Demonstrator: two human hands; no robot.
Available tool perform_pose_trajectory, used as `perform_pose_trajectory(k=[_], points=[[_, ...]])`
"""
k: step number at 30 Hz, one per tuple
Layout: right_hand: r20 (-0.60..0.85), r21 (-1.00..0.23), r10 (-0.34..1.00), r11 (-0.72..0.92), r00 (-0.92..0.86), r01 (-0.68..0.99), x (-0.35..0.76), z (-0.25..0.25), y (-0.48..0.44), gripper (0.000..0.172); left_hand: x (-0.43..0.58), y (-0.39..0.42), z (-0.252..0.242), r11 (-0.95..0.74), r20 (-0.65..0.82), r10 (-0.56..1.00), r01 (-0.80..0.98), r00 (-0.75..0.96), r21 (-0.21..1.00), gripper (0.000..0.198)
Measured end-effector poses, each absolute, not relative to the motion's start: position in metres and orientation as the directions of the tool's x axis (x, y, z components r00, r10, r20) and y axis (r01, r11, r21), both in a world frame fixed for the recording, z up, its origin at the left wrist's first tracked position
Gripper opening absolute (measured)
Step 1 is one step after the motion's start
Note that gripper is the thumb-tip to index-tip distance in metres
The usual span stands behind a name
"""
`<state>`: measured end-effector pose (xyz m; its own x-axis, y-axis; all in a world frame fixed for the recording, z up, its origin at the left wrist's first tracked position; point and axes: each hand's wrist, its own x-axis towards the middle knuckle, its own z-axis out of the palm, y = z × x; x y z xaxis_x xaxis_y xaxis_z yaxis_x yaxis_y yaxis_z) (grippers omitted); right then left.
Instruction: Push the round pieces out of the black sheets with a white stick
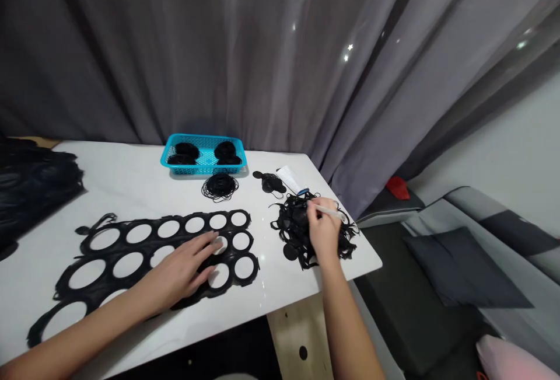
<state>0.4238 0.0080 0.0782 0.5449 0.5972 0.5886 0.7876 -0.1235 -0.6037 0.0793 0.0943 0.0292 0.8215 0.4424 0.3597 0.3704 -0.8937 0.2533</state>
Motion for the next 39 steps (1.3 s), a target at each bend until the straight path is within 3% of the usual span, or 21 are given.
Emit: perform_pose_trajectory(k=[3, 6, 12, 25, 28, 31, 33, 35, 37, 39], points=[[0.3, -0.871, 0.841, 0.049, 0.451, 0.489, 0.382, 0.065, 0.035, 0.021, 0.106, 0.111, 0.015, -0.901, 0.36, 0.432, 0.373, 0.827, 0.223, 0.042], [0.141, -0.927, 0.955, 0.035, 0.26, 0.374, 0.352, 0.047, 0.062, 0.017, 0.115, 0.118, 0.003, -0.915, 0.356, 0.403, 0.356, 0.843, 0.191, 0.045], [0.149, -0.869, 0.988, 0.11, 0.042, 0.482, 0.344, 0.029, 0.087, 0.011, 0.115, 0.112, -0.004, -0.928, 0.362, 0.373, 0.341, 0.854, 0.15, 0.045], [0.144, -0.851, 0.989, 0.117, 0.014, 0.512, 0.346, 0.024, 0.086, 0.017, 0.119, 0.109, -0.002, -0.925, 0.369, 0.38, 0.338, 0.848, 0.175, 0.046], [0.199, -0.74, 0.969, 0.247, -0.148, 0.626, 0.342, 0.023, 0.081, 0.014, 0.119, 0.109, -0.002, -0.926, 0.374, 0.376, 0.332, 0.848, 0.177, 0.045], [0.18, -0.511, 0.936, 0.352, -0.303, 0.784, 0.344, 0.025, 0.083, 0.012, 0.12, 0.109, -0.003, -0.93, 0.359, 0.366, 0.334, 0.858, 0.152, 0.042], [0.185, -0.383, 0.962, 0.258, -0.2, 0.887, 0.357, 0.03, 0.09, 0.015, 0.12, 0.108, -0.004, -0.93, 0.344, 0.367, 0.337, 0.864, 0.148, 0.04], [0.278, -0.332, 0.96, 0.058, 0.038, 0.941, 0.375, 0.038, 0.099, 0.018, 0.12, 0.108, -0.004, -0.925, 0.329, 0.38, 0.345, 0.864, 0.161, 0.038], [0.386, -0.371, 0.893, -0.077, 0.23, 0.925, 0.391, 0.048, 0.102, 0.02, 0.119, 0.109, -0.001, -0.918, 0.32, 0.394, 0.347, 0.862, 0.194, 0.038], [0.395, -0.502, 0.87, -0.066, 0.296, 0.863, 0.395, 0.056, 0.096, 0.019, 0.118, 0.109, 0.003, -0.91, 0.321, 0.401, 0.335, 0.858, 0.243, 0.037]])
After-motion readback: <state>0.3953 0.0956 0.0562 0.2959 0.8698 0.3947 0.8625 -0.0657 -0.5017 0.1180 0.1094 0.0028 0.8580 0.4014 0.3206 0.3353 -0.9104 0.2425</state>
